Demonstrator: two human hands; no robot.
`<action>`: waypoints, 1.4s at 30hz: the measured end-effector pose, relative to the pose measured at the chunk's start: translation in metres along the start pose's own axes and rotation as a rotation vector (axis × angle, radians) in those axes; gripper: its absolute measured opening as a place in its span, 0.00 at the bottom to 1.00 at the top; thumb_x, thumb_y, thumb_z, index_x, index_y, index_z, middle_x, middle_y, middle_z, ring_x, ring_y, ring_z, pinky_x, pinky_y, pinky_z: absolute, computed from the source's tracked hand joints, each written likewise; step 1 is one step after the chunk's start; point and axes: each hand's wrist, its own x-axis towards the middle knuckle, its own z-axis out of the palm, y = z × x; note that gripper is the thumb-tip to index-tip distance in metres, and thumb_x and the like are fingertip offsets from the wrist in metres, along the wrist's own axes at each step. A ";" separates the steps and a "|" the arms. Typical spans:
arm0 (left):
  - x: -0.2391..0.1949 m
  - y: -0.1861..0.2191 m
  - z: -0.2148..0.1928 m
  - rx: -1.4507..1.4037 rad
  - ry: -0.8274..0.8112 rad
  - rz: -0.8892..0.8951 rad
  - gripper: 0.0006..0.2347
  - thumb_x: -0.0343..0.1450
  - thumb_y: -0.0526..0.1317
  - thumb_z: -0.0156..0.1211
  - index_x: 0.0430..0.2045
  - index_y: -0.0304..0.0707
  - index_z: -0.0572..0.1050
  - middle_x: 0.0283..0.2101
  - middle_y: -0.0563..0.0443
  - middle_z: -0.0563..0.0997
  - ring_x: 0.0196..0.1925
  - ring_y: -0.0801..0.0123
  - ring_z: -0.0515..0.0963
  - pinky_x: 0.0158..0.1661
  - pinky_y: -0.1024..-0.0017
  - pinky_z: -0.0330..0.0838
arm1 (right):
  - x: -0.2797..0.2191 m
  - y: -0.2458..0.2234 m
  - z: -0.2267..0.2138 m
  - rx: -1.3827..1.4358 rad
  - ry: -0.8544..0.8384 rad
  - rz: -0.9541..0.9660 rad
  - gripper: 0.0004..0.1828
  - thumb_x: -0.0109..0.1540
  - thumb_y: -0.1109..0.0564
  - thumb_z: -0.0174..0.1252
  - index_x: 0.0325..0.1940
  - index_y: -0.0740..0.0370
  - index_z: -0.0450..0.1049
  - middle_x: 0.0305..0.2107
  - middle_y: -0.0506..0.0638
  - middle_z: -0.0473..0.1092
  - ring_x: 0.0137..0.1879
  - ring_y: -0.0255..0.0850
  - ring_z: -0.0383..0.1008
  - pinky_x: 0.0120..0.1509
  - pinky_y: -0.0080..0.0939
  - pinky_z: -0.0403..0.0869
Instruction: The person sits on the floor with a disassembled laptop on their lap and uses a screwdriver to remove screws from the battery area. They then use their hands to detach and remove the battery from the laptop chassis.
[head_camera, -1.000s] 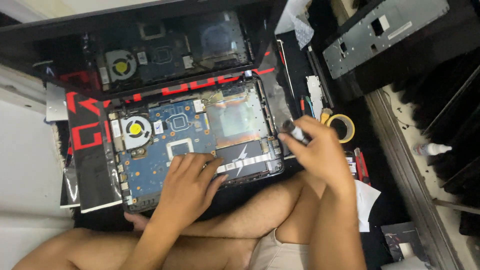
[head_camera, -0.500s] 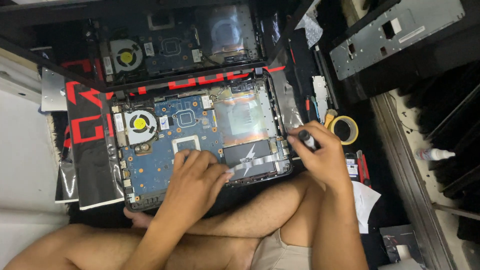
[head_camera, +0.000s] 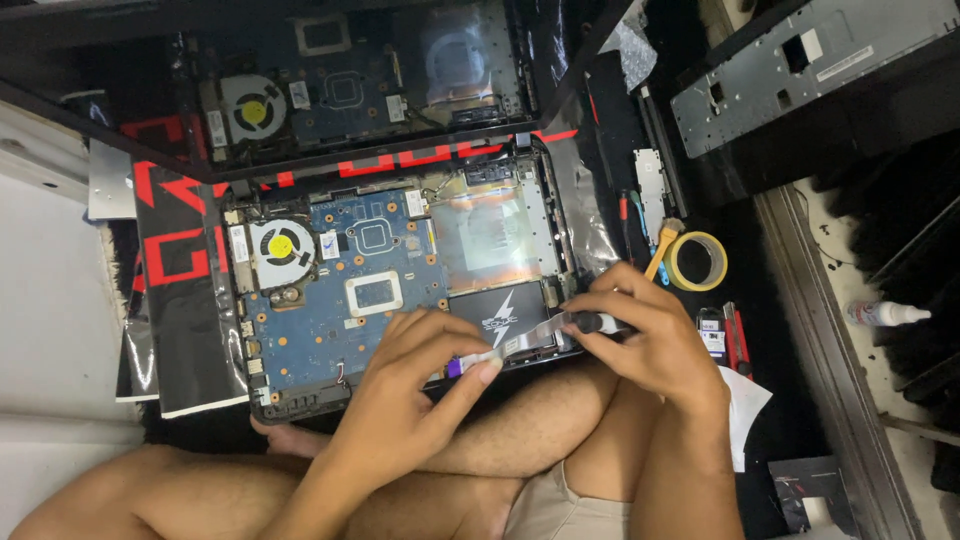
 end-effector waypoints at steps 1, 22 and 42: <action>-0.001 0.001 -0.002 0.013 -0.017 -0.005 0.05 0.73 0.40 0.59 0.33 0.42 0.80 0.39 0.54 0.82 0.42 0.66 0.77 0.48 0.68 0.63 | 0.000 -0.003 -0.002 -0.029 0.053 -0.035 0.13 0.59 0.58 0.71 0.47 0.58 0.81 0.38 0.50 0.67 0.44 0.39 0.72 0.50 0.34 0.70; -0.023 -0.032 -0.012 -0.193 0.154 -0.319 0.10 0.67 0.40 0.70 0.40 0.42 0.84 0.32 0.58 0.80 0.35 0.75 0.77 0.43 0.77 0.72 | 0.010 -0.015 0.005 -0.036 0.098 -0.060 0.08 0.59 0.62 0.67 0.42 0.63 0.79 0.57 0.61 0.73 0.60 0.50 0.77 0.66 0.43 0.74; -0.038 -0.050 -0.061 0.356 0.283 -0.129 0.07 0.75 0.30 0.61 0.44 0.27 0.80 0.45 0.42 0.83 0.48 0.61 0.81 0.57 0.69 0.70 | -0.029 0.221 0.007 0.011 0.745 0.819 0.10 0.62 0.45 0.67 0.42 0.50 0.83 0.28 0.39 0.76 0.35 0.27 0.70 0.41 0.33 0.68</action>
